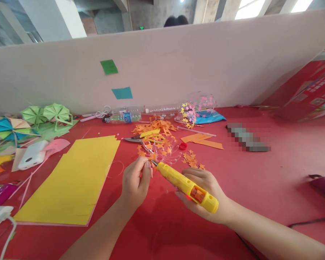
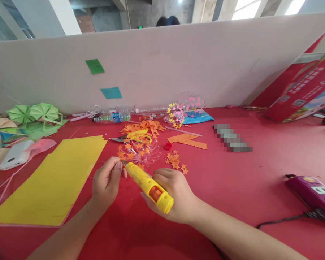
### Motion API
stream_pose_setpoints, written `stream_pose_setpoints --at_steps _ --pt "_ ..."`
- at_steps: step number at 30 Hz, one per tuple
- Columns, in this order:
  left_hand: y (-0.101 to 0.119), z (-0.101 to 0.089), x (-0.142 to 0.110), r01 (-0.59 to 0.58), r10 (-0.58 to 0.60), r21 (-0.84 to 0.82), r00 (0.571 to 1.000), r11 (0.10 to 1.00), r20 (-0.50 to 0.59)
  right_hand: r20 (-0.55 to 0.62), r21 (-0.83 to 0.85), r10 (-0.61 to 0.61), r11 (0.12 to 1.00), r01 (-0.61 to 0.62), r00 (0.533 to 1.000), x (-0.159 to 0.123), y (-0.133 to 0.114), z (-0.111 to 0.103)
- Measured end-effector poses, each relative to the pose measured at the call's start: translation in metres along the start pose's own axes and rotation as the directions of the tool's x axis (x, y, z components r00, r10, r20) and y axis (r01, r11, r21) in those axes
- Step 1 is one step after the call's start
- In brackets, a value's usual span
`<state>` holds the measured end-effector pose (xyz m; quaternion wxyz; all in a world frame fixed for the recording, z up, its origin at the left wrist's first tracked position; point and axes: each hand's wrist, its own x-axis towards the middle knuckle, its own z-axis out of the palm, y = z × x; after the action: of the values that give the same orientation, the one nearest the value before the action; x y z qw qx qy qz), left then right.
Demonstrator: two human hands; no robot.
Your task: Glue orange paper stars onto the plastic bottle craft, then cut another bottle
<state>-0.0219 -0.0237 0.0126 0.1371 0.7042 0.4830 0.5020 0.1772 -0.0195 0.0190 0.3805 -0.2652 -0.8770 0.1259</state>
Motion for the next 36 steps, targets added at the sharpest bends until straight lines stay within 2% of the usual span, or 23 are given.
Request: stream_pose_setpoints --at_steps 13,16,19,21,25,27,29,32,34,36 --pt "0.002 -0.001 0.0 0.04 -0.041 0.03 0.999 0.999 0.007 -0.007 0.006 0.012 1.0 -0.012 1.0 0.002 0.0 0.0" --pt "0.001 -0.002 0.001 -0.013 0.014 0.078 1.0 0.997 -0.003 0.007 0.019 0.021 1.0 -0.021 1.0 0.002 0.001 0.0" --pt "0.0 -0.005 0.002 -0.122 0.124 0.18 0.992 0.976 -0.002 0.025 0.018 0.043 0.999 -0.043 0.999 0.002 0.003 -0.002" --pt "0.0 -0.006 0.002 -0.152 0.155 0.207 0.988 0.967 -0.002 -0.001 0.006 0.038 0.999 -0.038 0.999 0.002 0.004 -0.003" --pt "0.001 -0.007 0.001 -0.033 0.037 0.064 0.998 0.997 -0.056 -0.066 0.032 -0.015 0.999 0.017 0.998 0.002 0.003 -0.006" --pt "0.001 -0.008 0.002 0.041 -0.044 -0.035 0.994 0.999 -0.104 -0.002 0.078 -0.036 0.996 0.036 0.999 0.003 0.002 -0.006" --pt "0.0 -0.01 0.004 0.08 -0.1 -0.117 0.979 0.99 -0.178 0.158 0.086 -0.043 0.996 0.029 0.987 0.003 -0.001 -0.004" --pt "0.0 -0.013 0.007 0.082 -0.138 -0.212 0.953 0.974 -0.269 0.398 -0.033 0.002 0.999 0.012 0.917 0.004 -0.003 0.004" --pt "0.002 -0.013 0.007 0.092 -0.151 -0.243 0.96 0.966 -0.237 0.481 -0.13 0.056 0.991 0.008 0.875 0.004 -0.004 0.01" --pt "0.006 -0.011 0.005 0.139 -0.172 -0.268 0.98 0.953 -0.102 0.524 -0.193 0.112 0.981 -0.011 0.844 0.002 -0.004 0.015"
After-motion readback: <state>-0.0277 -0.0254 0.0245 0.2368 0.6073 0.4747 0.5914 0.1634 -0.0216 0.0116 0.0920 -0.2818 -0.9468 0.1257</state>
